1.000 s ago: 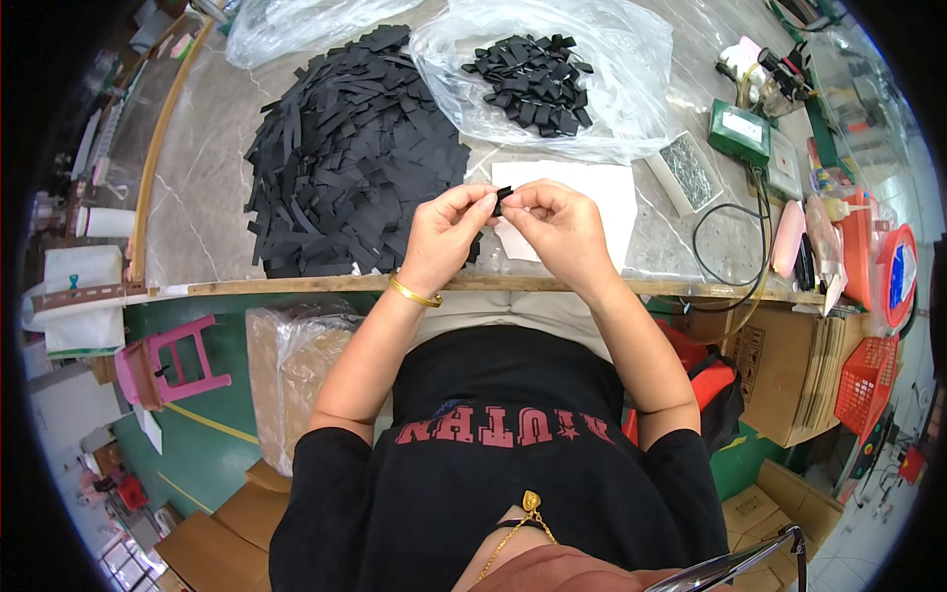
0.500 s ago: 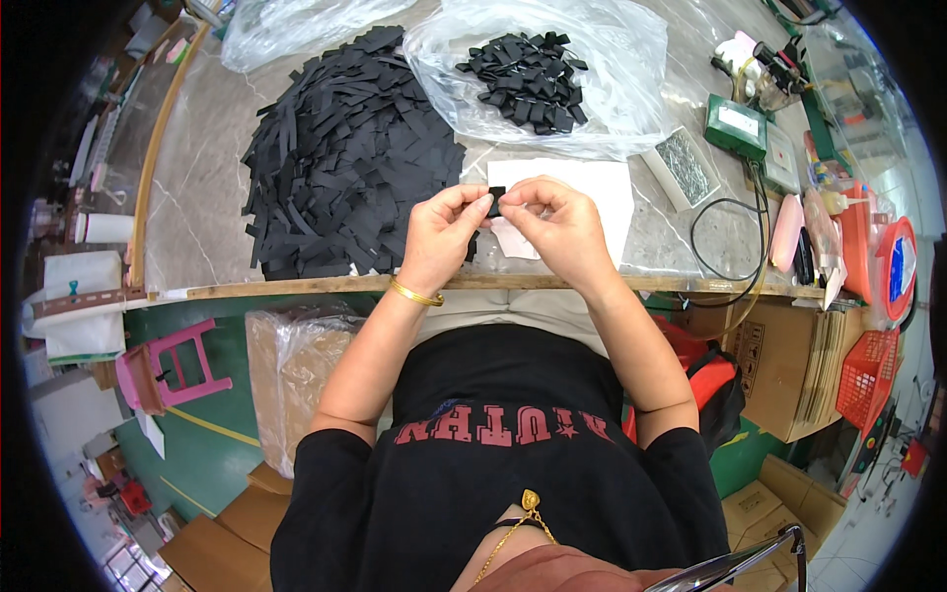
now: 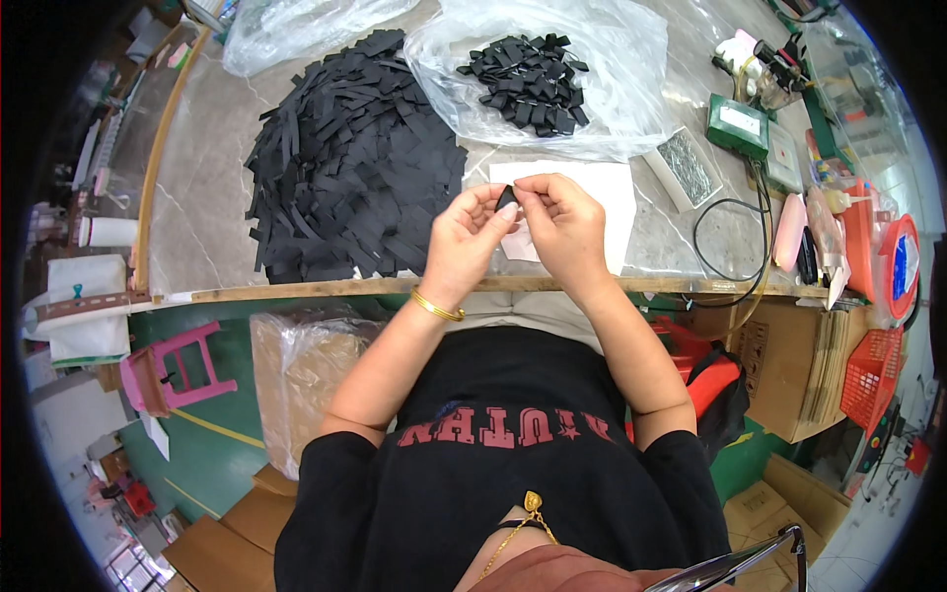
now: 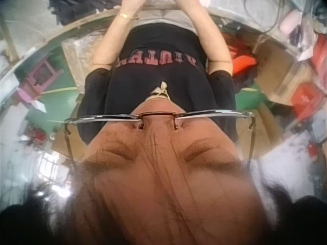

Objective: The person picks up black strips from a pile, folds each strip by hand, and inserts small metal pins into the folded strips.

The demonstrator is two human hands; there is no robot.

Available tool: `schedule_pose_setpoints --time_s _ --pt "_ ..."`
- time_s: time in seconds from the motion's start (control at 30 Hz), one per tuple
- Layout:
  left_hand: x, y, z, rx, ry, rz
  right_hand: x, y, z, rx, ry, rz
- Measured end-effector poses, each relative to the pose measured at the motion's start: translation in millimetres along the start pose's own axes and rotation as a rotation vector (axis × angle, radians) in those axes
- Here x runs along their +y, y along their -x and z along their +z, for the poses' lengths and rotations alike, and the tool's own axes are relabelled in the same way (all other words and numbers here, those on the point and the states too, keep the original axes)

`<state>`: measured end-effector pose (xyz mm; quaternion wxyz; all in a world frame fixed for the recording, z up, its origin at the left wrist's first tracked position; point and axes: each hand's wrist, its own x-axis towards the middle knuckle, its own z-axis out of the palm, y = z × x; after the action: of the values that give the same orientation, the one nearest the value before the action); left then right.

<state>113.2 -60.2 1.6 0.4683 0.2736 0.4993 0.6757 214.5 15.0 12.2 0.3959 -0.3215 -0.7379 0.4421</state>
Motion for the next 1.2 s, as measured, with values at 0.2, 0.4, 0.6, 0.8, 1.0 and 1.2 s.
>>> schedule_pose_setpoints --time_s 0.2,0.4,0.6,0.8,1.0,1.2 --pt "-15 -5 5 0.174 0.09 0.108 -5 3 6 0.044 -0.329 0.172" --pt "-9 -6 -2 0.182 0.013 0.05 10 -3 -10 -0.037 -0.335 0.266" --pt "-7 -6 -9 0.137 -0.015 0.071 4 -8 -19 -0.313 -0.379 0.521" --pt "-5 -5 -8 0.101 -0.107 0.107 10 -9 -22 -0.346 -0.583 0.563" --pt "-5 -4 -12 0.098 -0.438 0.271 7 -11 -20 -0.368 -0.535 0.605" --pt "-4 -3 -16 0.05 -0.65 0.405 7 -10 -17 -0.35 -0.555 0.585"
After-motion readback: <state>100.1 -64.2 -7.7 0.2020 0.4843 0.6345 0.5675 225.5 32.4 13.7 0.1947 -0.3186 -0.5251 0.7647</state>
